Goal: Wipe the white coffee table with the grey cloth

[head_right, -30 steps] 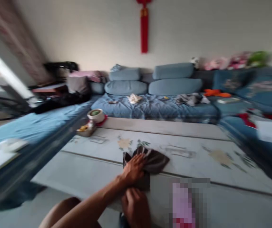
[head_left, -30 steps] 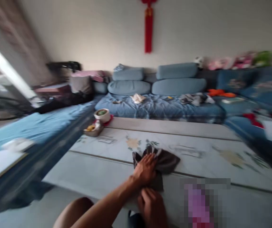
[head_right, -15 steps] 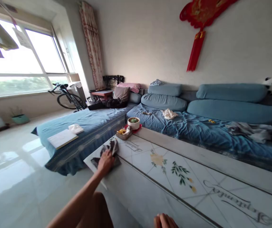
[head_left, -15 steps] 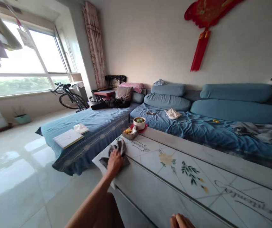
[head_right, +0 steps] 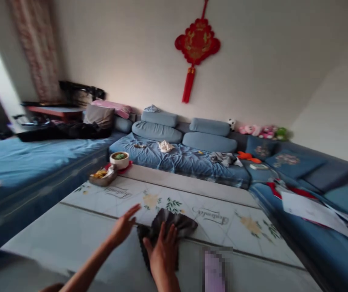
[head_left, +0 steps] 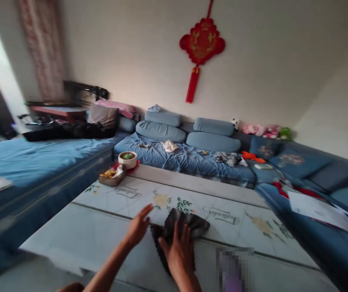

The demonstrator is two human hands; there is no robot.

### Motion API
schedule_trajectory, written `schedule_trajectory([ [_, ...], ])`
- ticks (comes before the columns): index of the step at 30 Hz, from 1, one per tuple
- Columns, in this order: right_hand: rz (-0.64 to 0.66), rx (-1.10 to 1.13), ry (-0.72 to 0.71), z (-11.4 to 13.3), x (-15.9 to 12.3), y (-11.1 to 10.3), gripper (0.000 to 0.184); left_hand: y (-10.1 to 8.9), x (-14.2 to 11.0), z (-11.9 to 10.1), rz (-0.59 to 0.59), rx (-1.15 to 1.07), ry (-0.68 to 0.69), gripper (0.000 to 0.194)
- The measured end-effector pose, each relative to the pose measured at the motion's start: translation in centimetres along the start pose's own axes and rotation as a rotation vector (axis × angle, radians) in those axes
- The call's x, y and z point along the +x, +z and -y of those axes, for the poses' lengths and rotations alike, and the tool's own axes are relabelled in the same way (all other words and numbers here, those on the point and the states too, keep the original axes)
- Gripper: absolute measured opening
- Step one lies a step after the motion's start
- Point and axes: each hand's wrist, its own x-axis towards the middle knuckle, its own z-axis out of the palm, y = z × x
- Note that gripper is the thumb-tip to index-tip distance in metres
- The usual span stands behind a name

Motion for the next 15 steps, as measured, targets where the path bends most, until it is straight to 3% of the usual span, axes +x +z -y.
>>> schedule_trajectory([
  [3,0.215,0.023,-0.058,5.6,3.4,1.3,0.105,-3.5,0.1,6.0,-0.145,0.344,-0.051,0.068],
  [6,0.357,0.169,-0.292,10.5,8.9,2.0,0.089,-3.5,-0.6,9.1,-0.166,0.497,0.024,0.07],
  [8,0.412,0.168,-0.442,12.2,13.0,2.1,0.08,-3.2,-1.1,9.8,-0.206,0.521,0.044,0.073],
  [11,0.44,0.096,-0.504,11.6,18.9,1.4,0.071,-3.7,-1.5,9.9,-0.272,0.533,0.024,0.082],
  [13,0.406,0.081,-0.491,9.3,22.4,0.5,0.061,-4.4,-1.5,9.8,-0.262,0.546,0.012,0.083],
  [15,0.354,0.069,-0.49,5.4,25.7,-0.8,0.05,-5.0,-1.6,9.6,-0.243,0.556,-0.009,0.081],
])
